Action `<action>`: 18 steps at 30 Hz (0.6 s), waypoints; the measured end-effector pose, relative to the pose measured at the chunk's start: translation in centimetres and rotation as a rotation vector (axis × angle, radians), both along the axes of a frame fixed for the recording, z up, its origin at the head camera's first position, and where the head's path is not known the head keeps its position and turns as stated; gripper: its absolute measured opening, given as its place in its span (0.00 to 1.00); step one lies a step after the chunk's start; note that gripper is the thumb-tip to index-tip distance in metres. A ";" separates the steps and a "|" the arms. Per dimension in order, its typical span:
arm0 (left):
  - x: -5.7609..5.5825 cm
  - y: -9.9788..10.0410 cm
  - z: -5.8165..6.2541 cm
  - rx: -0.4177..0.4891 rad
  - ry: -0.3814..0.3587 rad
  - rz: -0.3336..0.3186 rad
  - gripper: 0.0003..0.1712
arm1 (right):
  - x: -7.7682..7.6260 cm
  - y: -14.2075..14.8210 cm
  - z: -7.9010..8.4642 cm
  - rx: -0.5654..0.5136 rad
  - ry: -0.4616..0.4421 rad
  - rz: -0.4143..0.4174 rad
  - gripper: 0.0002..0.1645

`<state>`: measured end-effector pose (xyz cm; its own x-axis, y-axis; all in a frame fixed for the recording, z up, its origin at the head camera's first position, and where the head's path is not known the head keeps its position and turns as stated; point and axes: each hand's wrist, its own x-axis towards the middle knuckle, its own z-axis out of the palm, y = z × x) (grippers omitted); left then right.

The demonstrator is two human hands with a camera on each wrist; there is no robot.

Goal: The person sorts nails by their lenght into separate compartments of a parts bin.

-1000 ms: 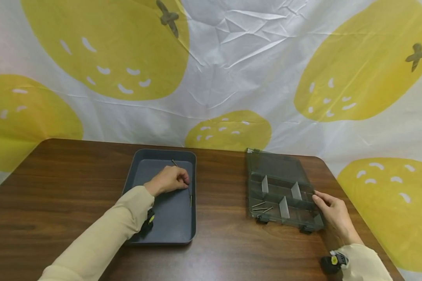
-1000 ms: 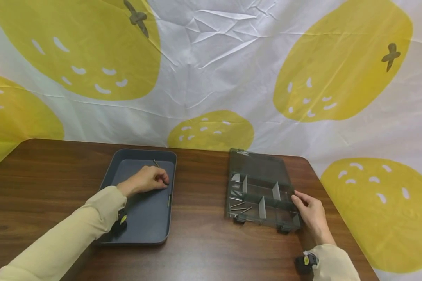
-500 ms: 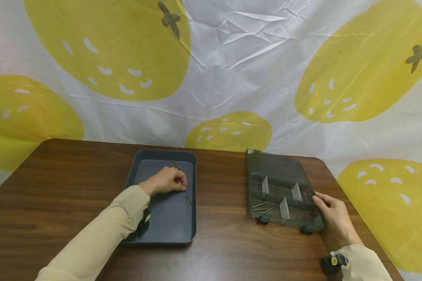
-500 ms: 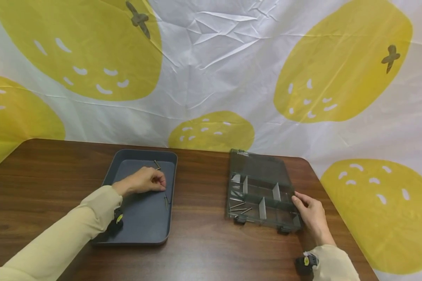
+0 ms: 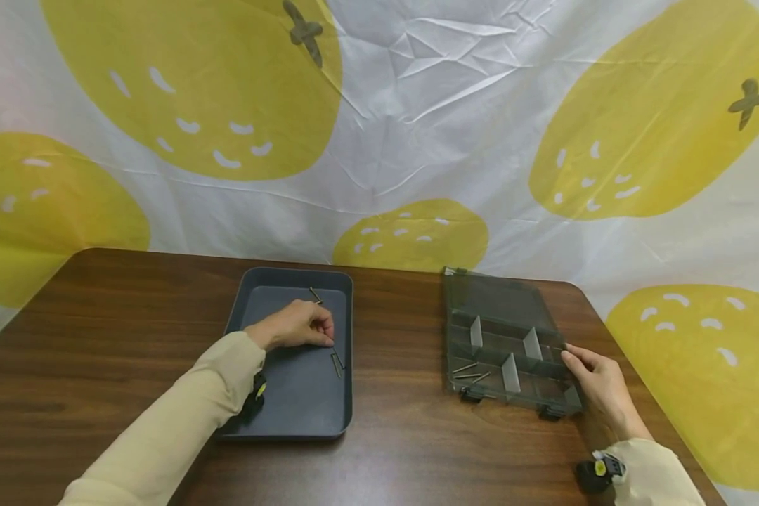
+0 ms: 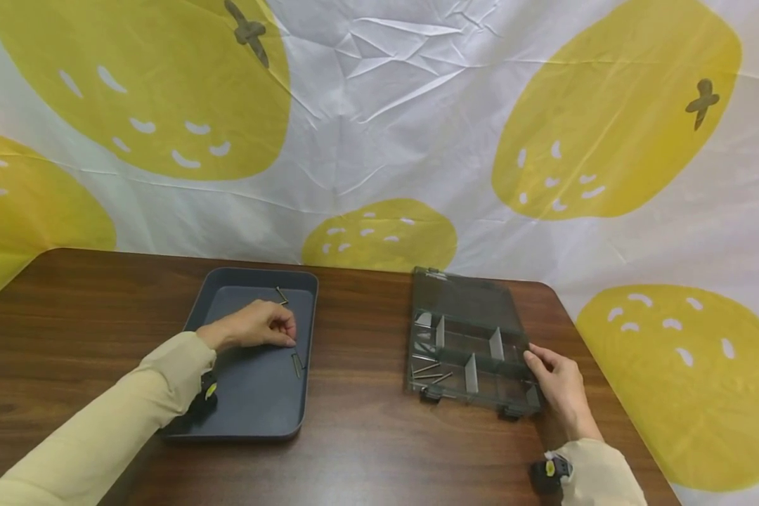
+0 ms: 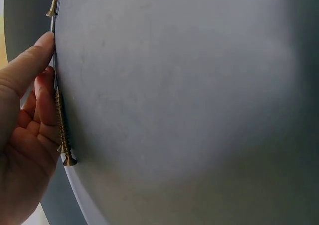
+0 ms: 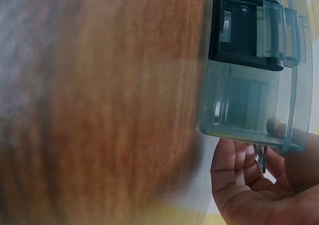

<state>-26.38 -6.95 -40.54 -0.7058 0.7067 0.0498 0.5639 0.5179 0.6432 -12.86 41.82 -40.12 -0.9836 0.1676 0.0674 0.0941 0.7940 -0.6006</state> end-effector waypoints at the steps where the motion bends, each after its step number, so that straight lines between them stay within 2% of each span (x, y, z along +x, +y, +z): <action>1: 0.0 0.0 -0.1 0.001 -0.005 -0.002 0.06 | 0.0 0.0 0.0 0.004 0.004 -0.002 0.31; 8: 0.0 0.0 -0.2 0.039 -0.069 -0.002 0.09 | 0.0 0.0 -0.1 0.005 0.011 -0.003 0.30; 18: -0.1 0.2 -0.3 -0.002 -0.043 -0.039 0.04 | -0.1 0.0 -0.1 0.002 0.015 -0.003 0.30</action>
